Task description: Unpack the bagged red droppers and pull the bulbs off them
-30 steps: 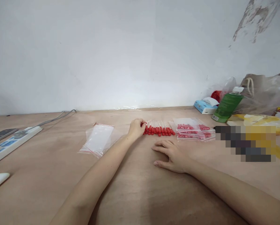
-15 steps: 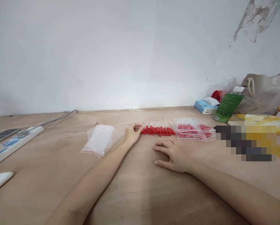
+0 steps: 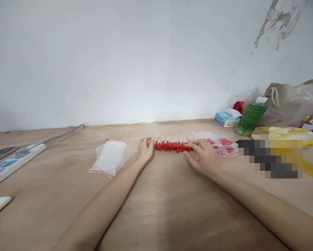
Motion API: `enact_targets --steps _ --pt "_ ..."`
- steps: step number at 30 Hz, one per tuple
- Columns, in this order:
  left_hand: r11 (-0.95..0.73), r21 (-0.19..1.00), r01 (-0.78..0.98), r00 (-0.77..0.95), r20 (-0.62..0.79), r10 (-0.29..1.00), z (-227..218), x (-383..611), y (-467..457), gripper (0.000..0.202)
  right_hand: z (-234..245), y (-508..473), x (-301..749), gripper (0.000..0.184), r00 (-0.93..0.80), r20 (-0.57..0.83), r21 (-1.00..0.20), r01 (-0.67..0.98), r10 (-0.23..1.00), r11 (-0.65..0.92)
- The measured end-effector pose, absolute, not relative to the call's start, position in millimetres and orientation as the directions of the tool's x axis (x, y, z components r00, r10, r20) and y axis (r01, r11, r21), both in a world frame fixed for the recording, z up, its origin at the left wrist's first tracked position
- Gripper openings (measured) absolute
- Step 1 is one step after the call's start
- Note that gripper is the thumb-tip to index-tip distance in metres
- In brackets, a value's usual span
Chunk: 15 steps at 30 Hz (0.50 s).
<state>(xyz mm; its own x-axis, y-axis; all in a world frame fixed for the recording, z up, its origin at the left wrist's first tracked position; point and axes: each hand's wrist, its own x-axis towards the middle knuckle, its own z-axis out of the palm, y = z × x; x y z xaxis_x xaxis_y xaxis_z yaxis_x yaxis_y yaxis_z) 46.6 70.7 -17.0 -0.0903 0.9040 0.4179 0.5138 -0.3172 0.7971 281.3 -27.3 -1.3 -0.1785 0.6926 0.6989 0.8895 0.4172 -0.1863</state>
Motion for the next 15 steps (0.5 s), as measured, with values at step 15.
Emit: enact_targets --steps 15 --pt "-0.31 0.847 0.432 -0.068 0.373 0.925 -26.1 21.8 3.7 0.026 3.8 1.9 329.2 0.036 -0.044 0.417 -0.075 0.994 0.908 0.083"
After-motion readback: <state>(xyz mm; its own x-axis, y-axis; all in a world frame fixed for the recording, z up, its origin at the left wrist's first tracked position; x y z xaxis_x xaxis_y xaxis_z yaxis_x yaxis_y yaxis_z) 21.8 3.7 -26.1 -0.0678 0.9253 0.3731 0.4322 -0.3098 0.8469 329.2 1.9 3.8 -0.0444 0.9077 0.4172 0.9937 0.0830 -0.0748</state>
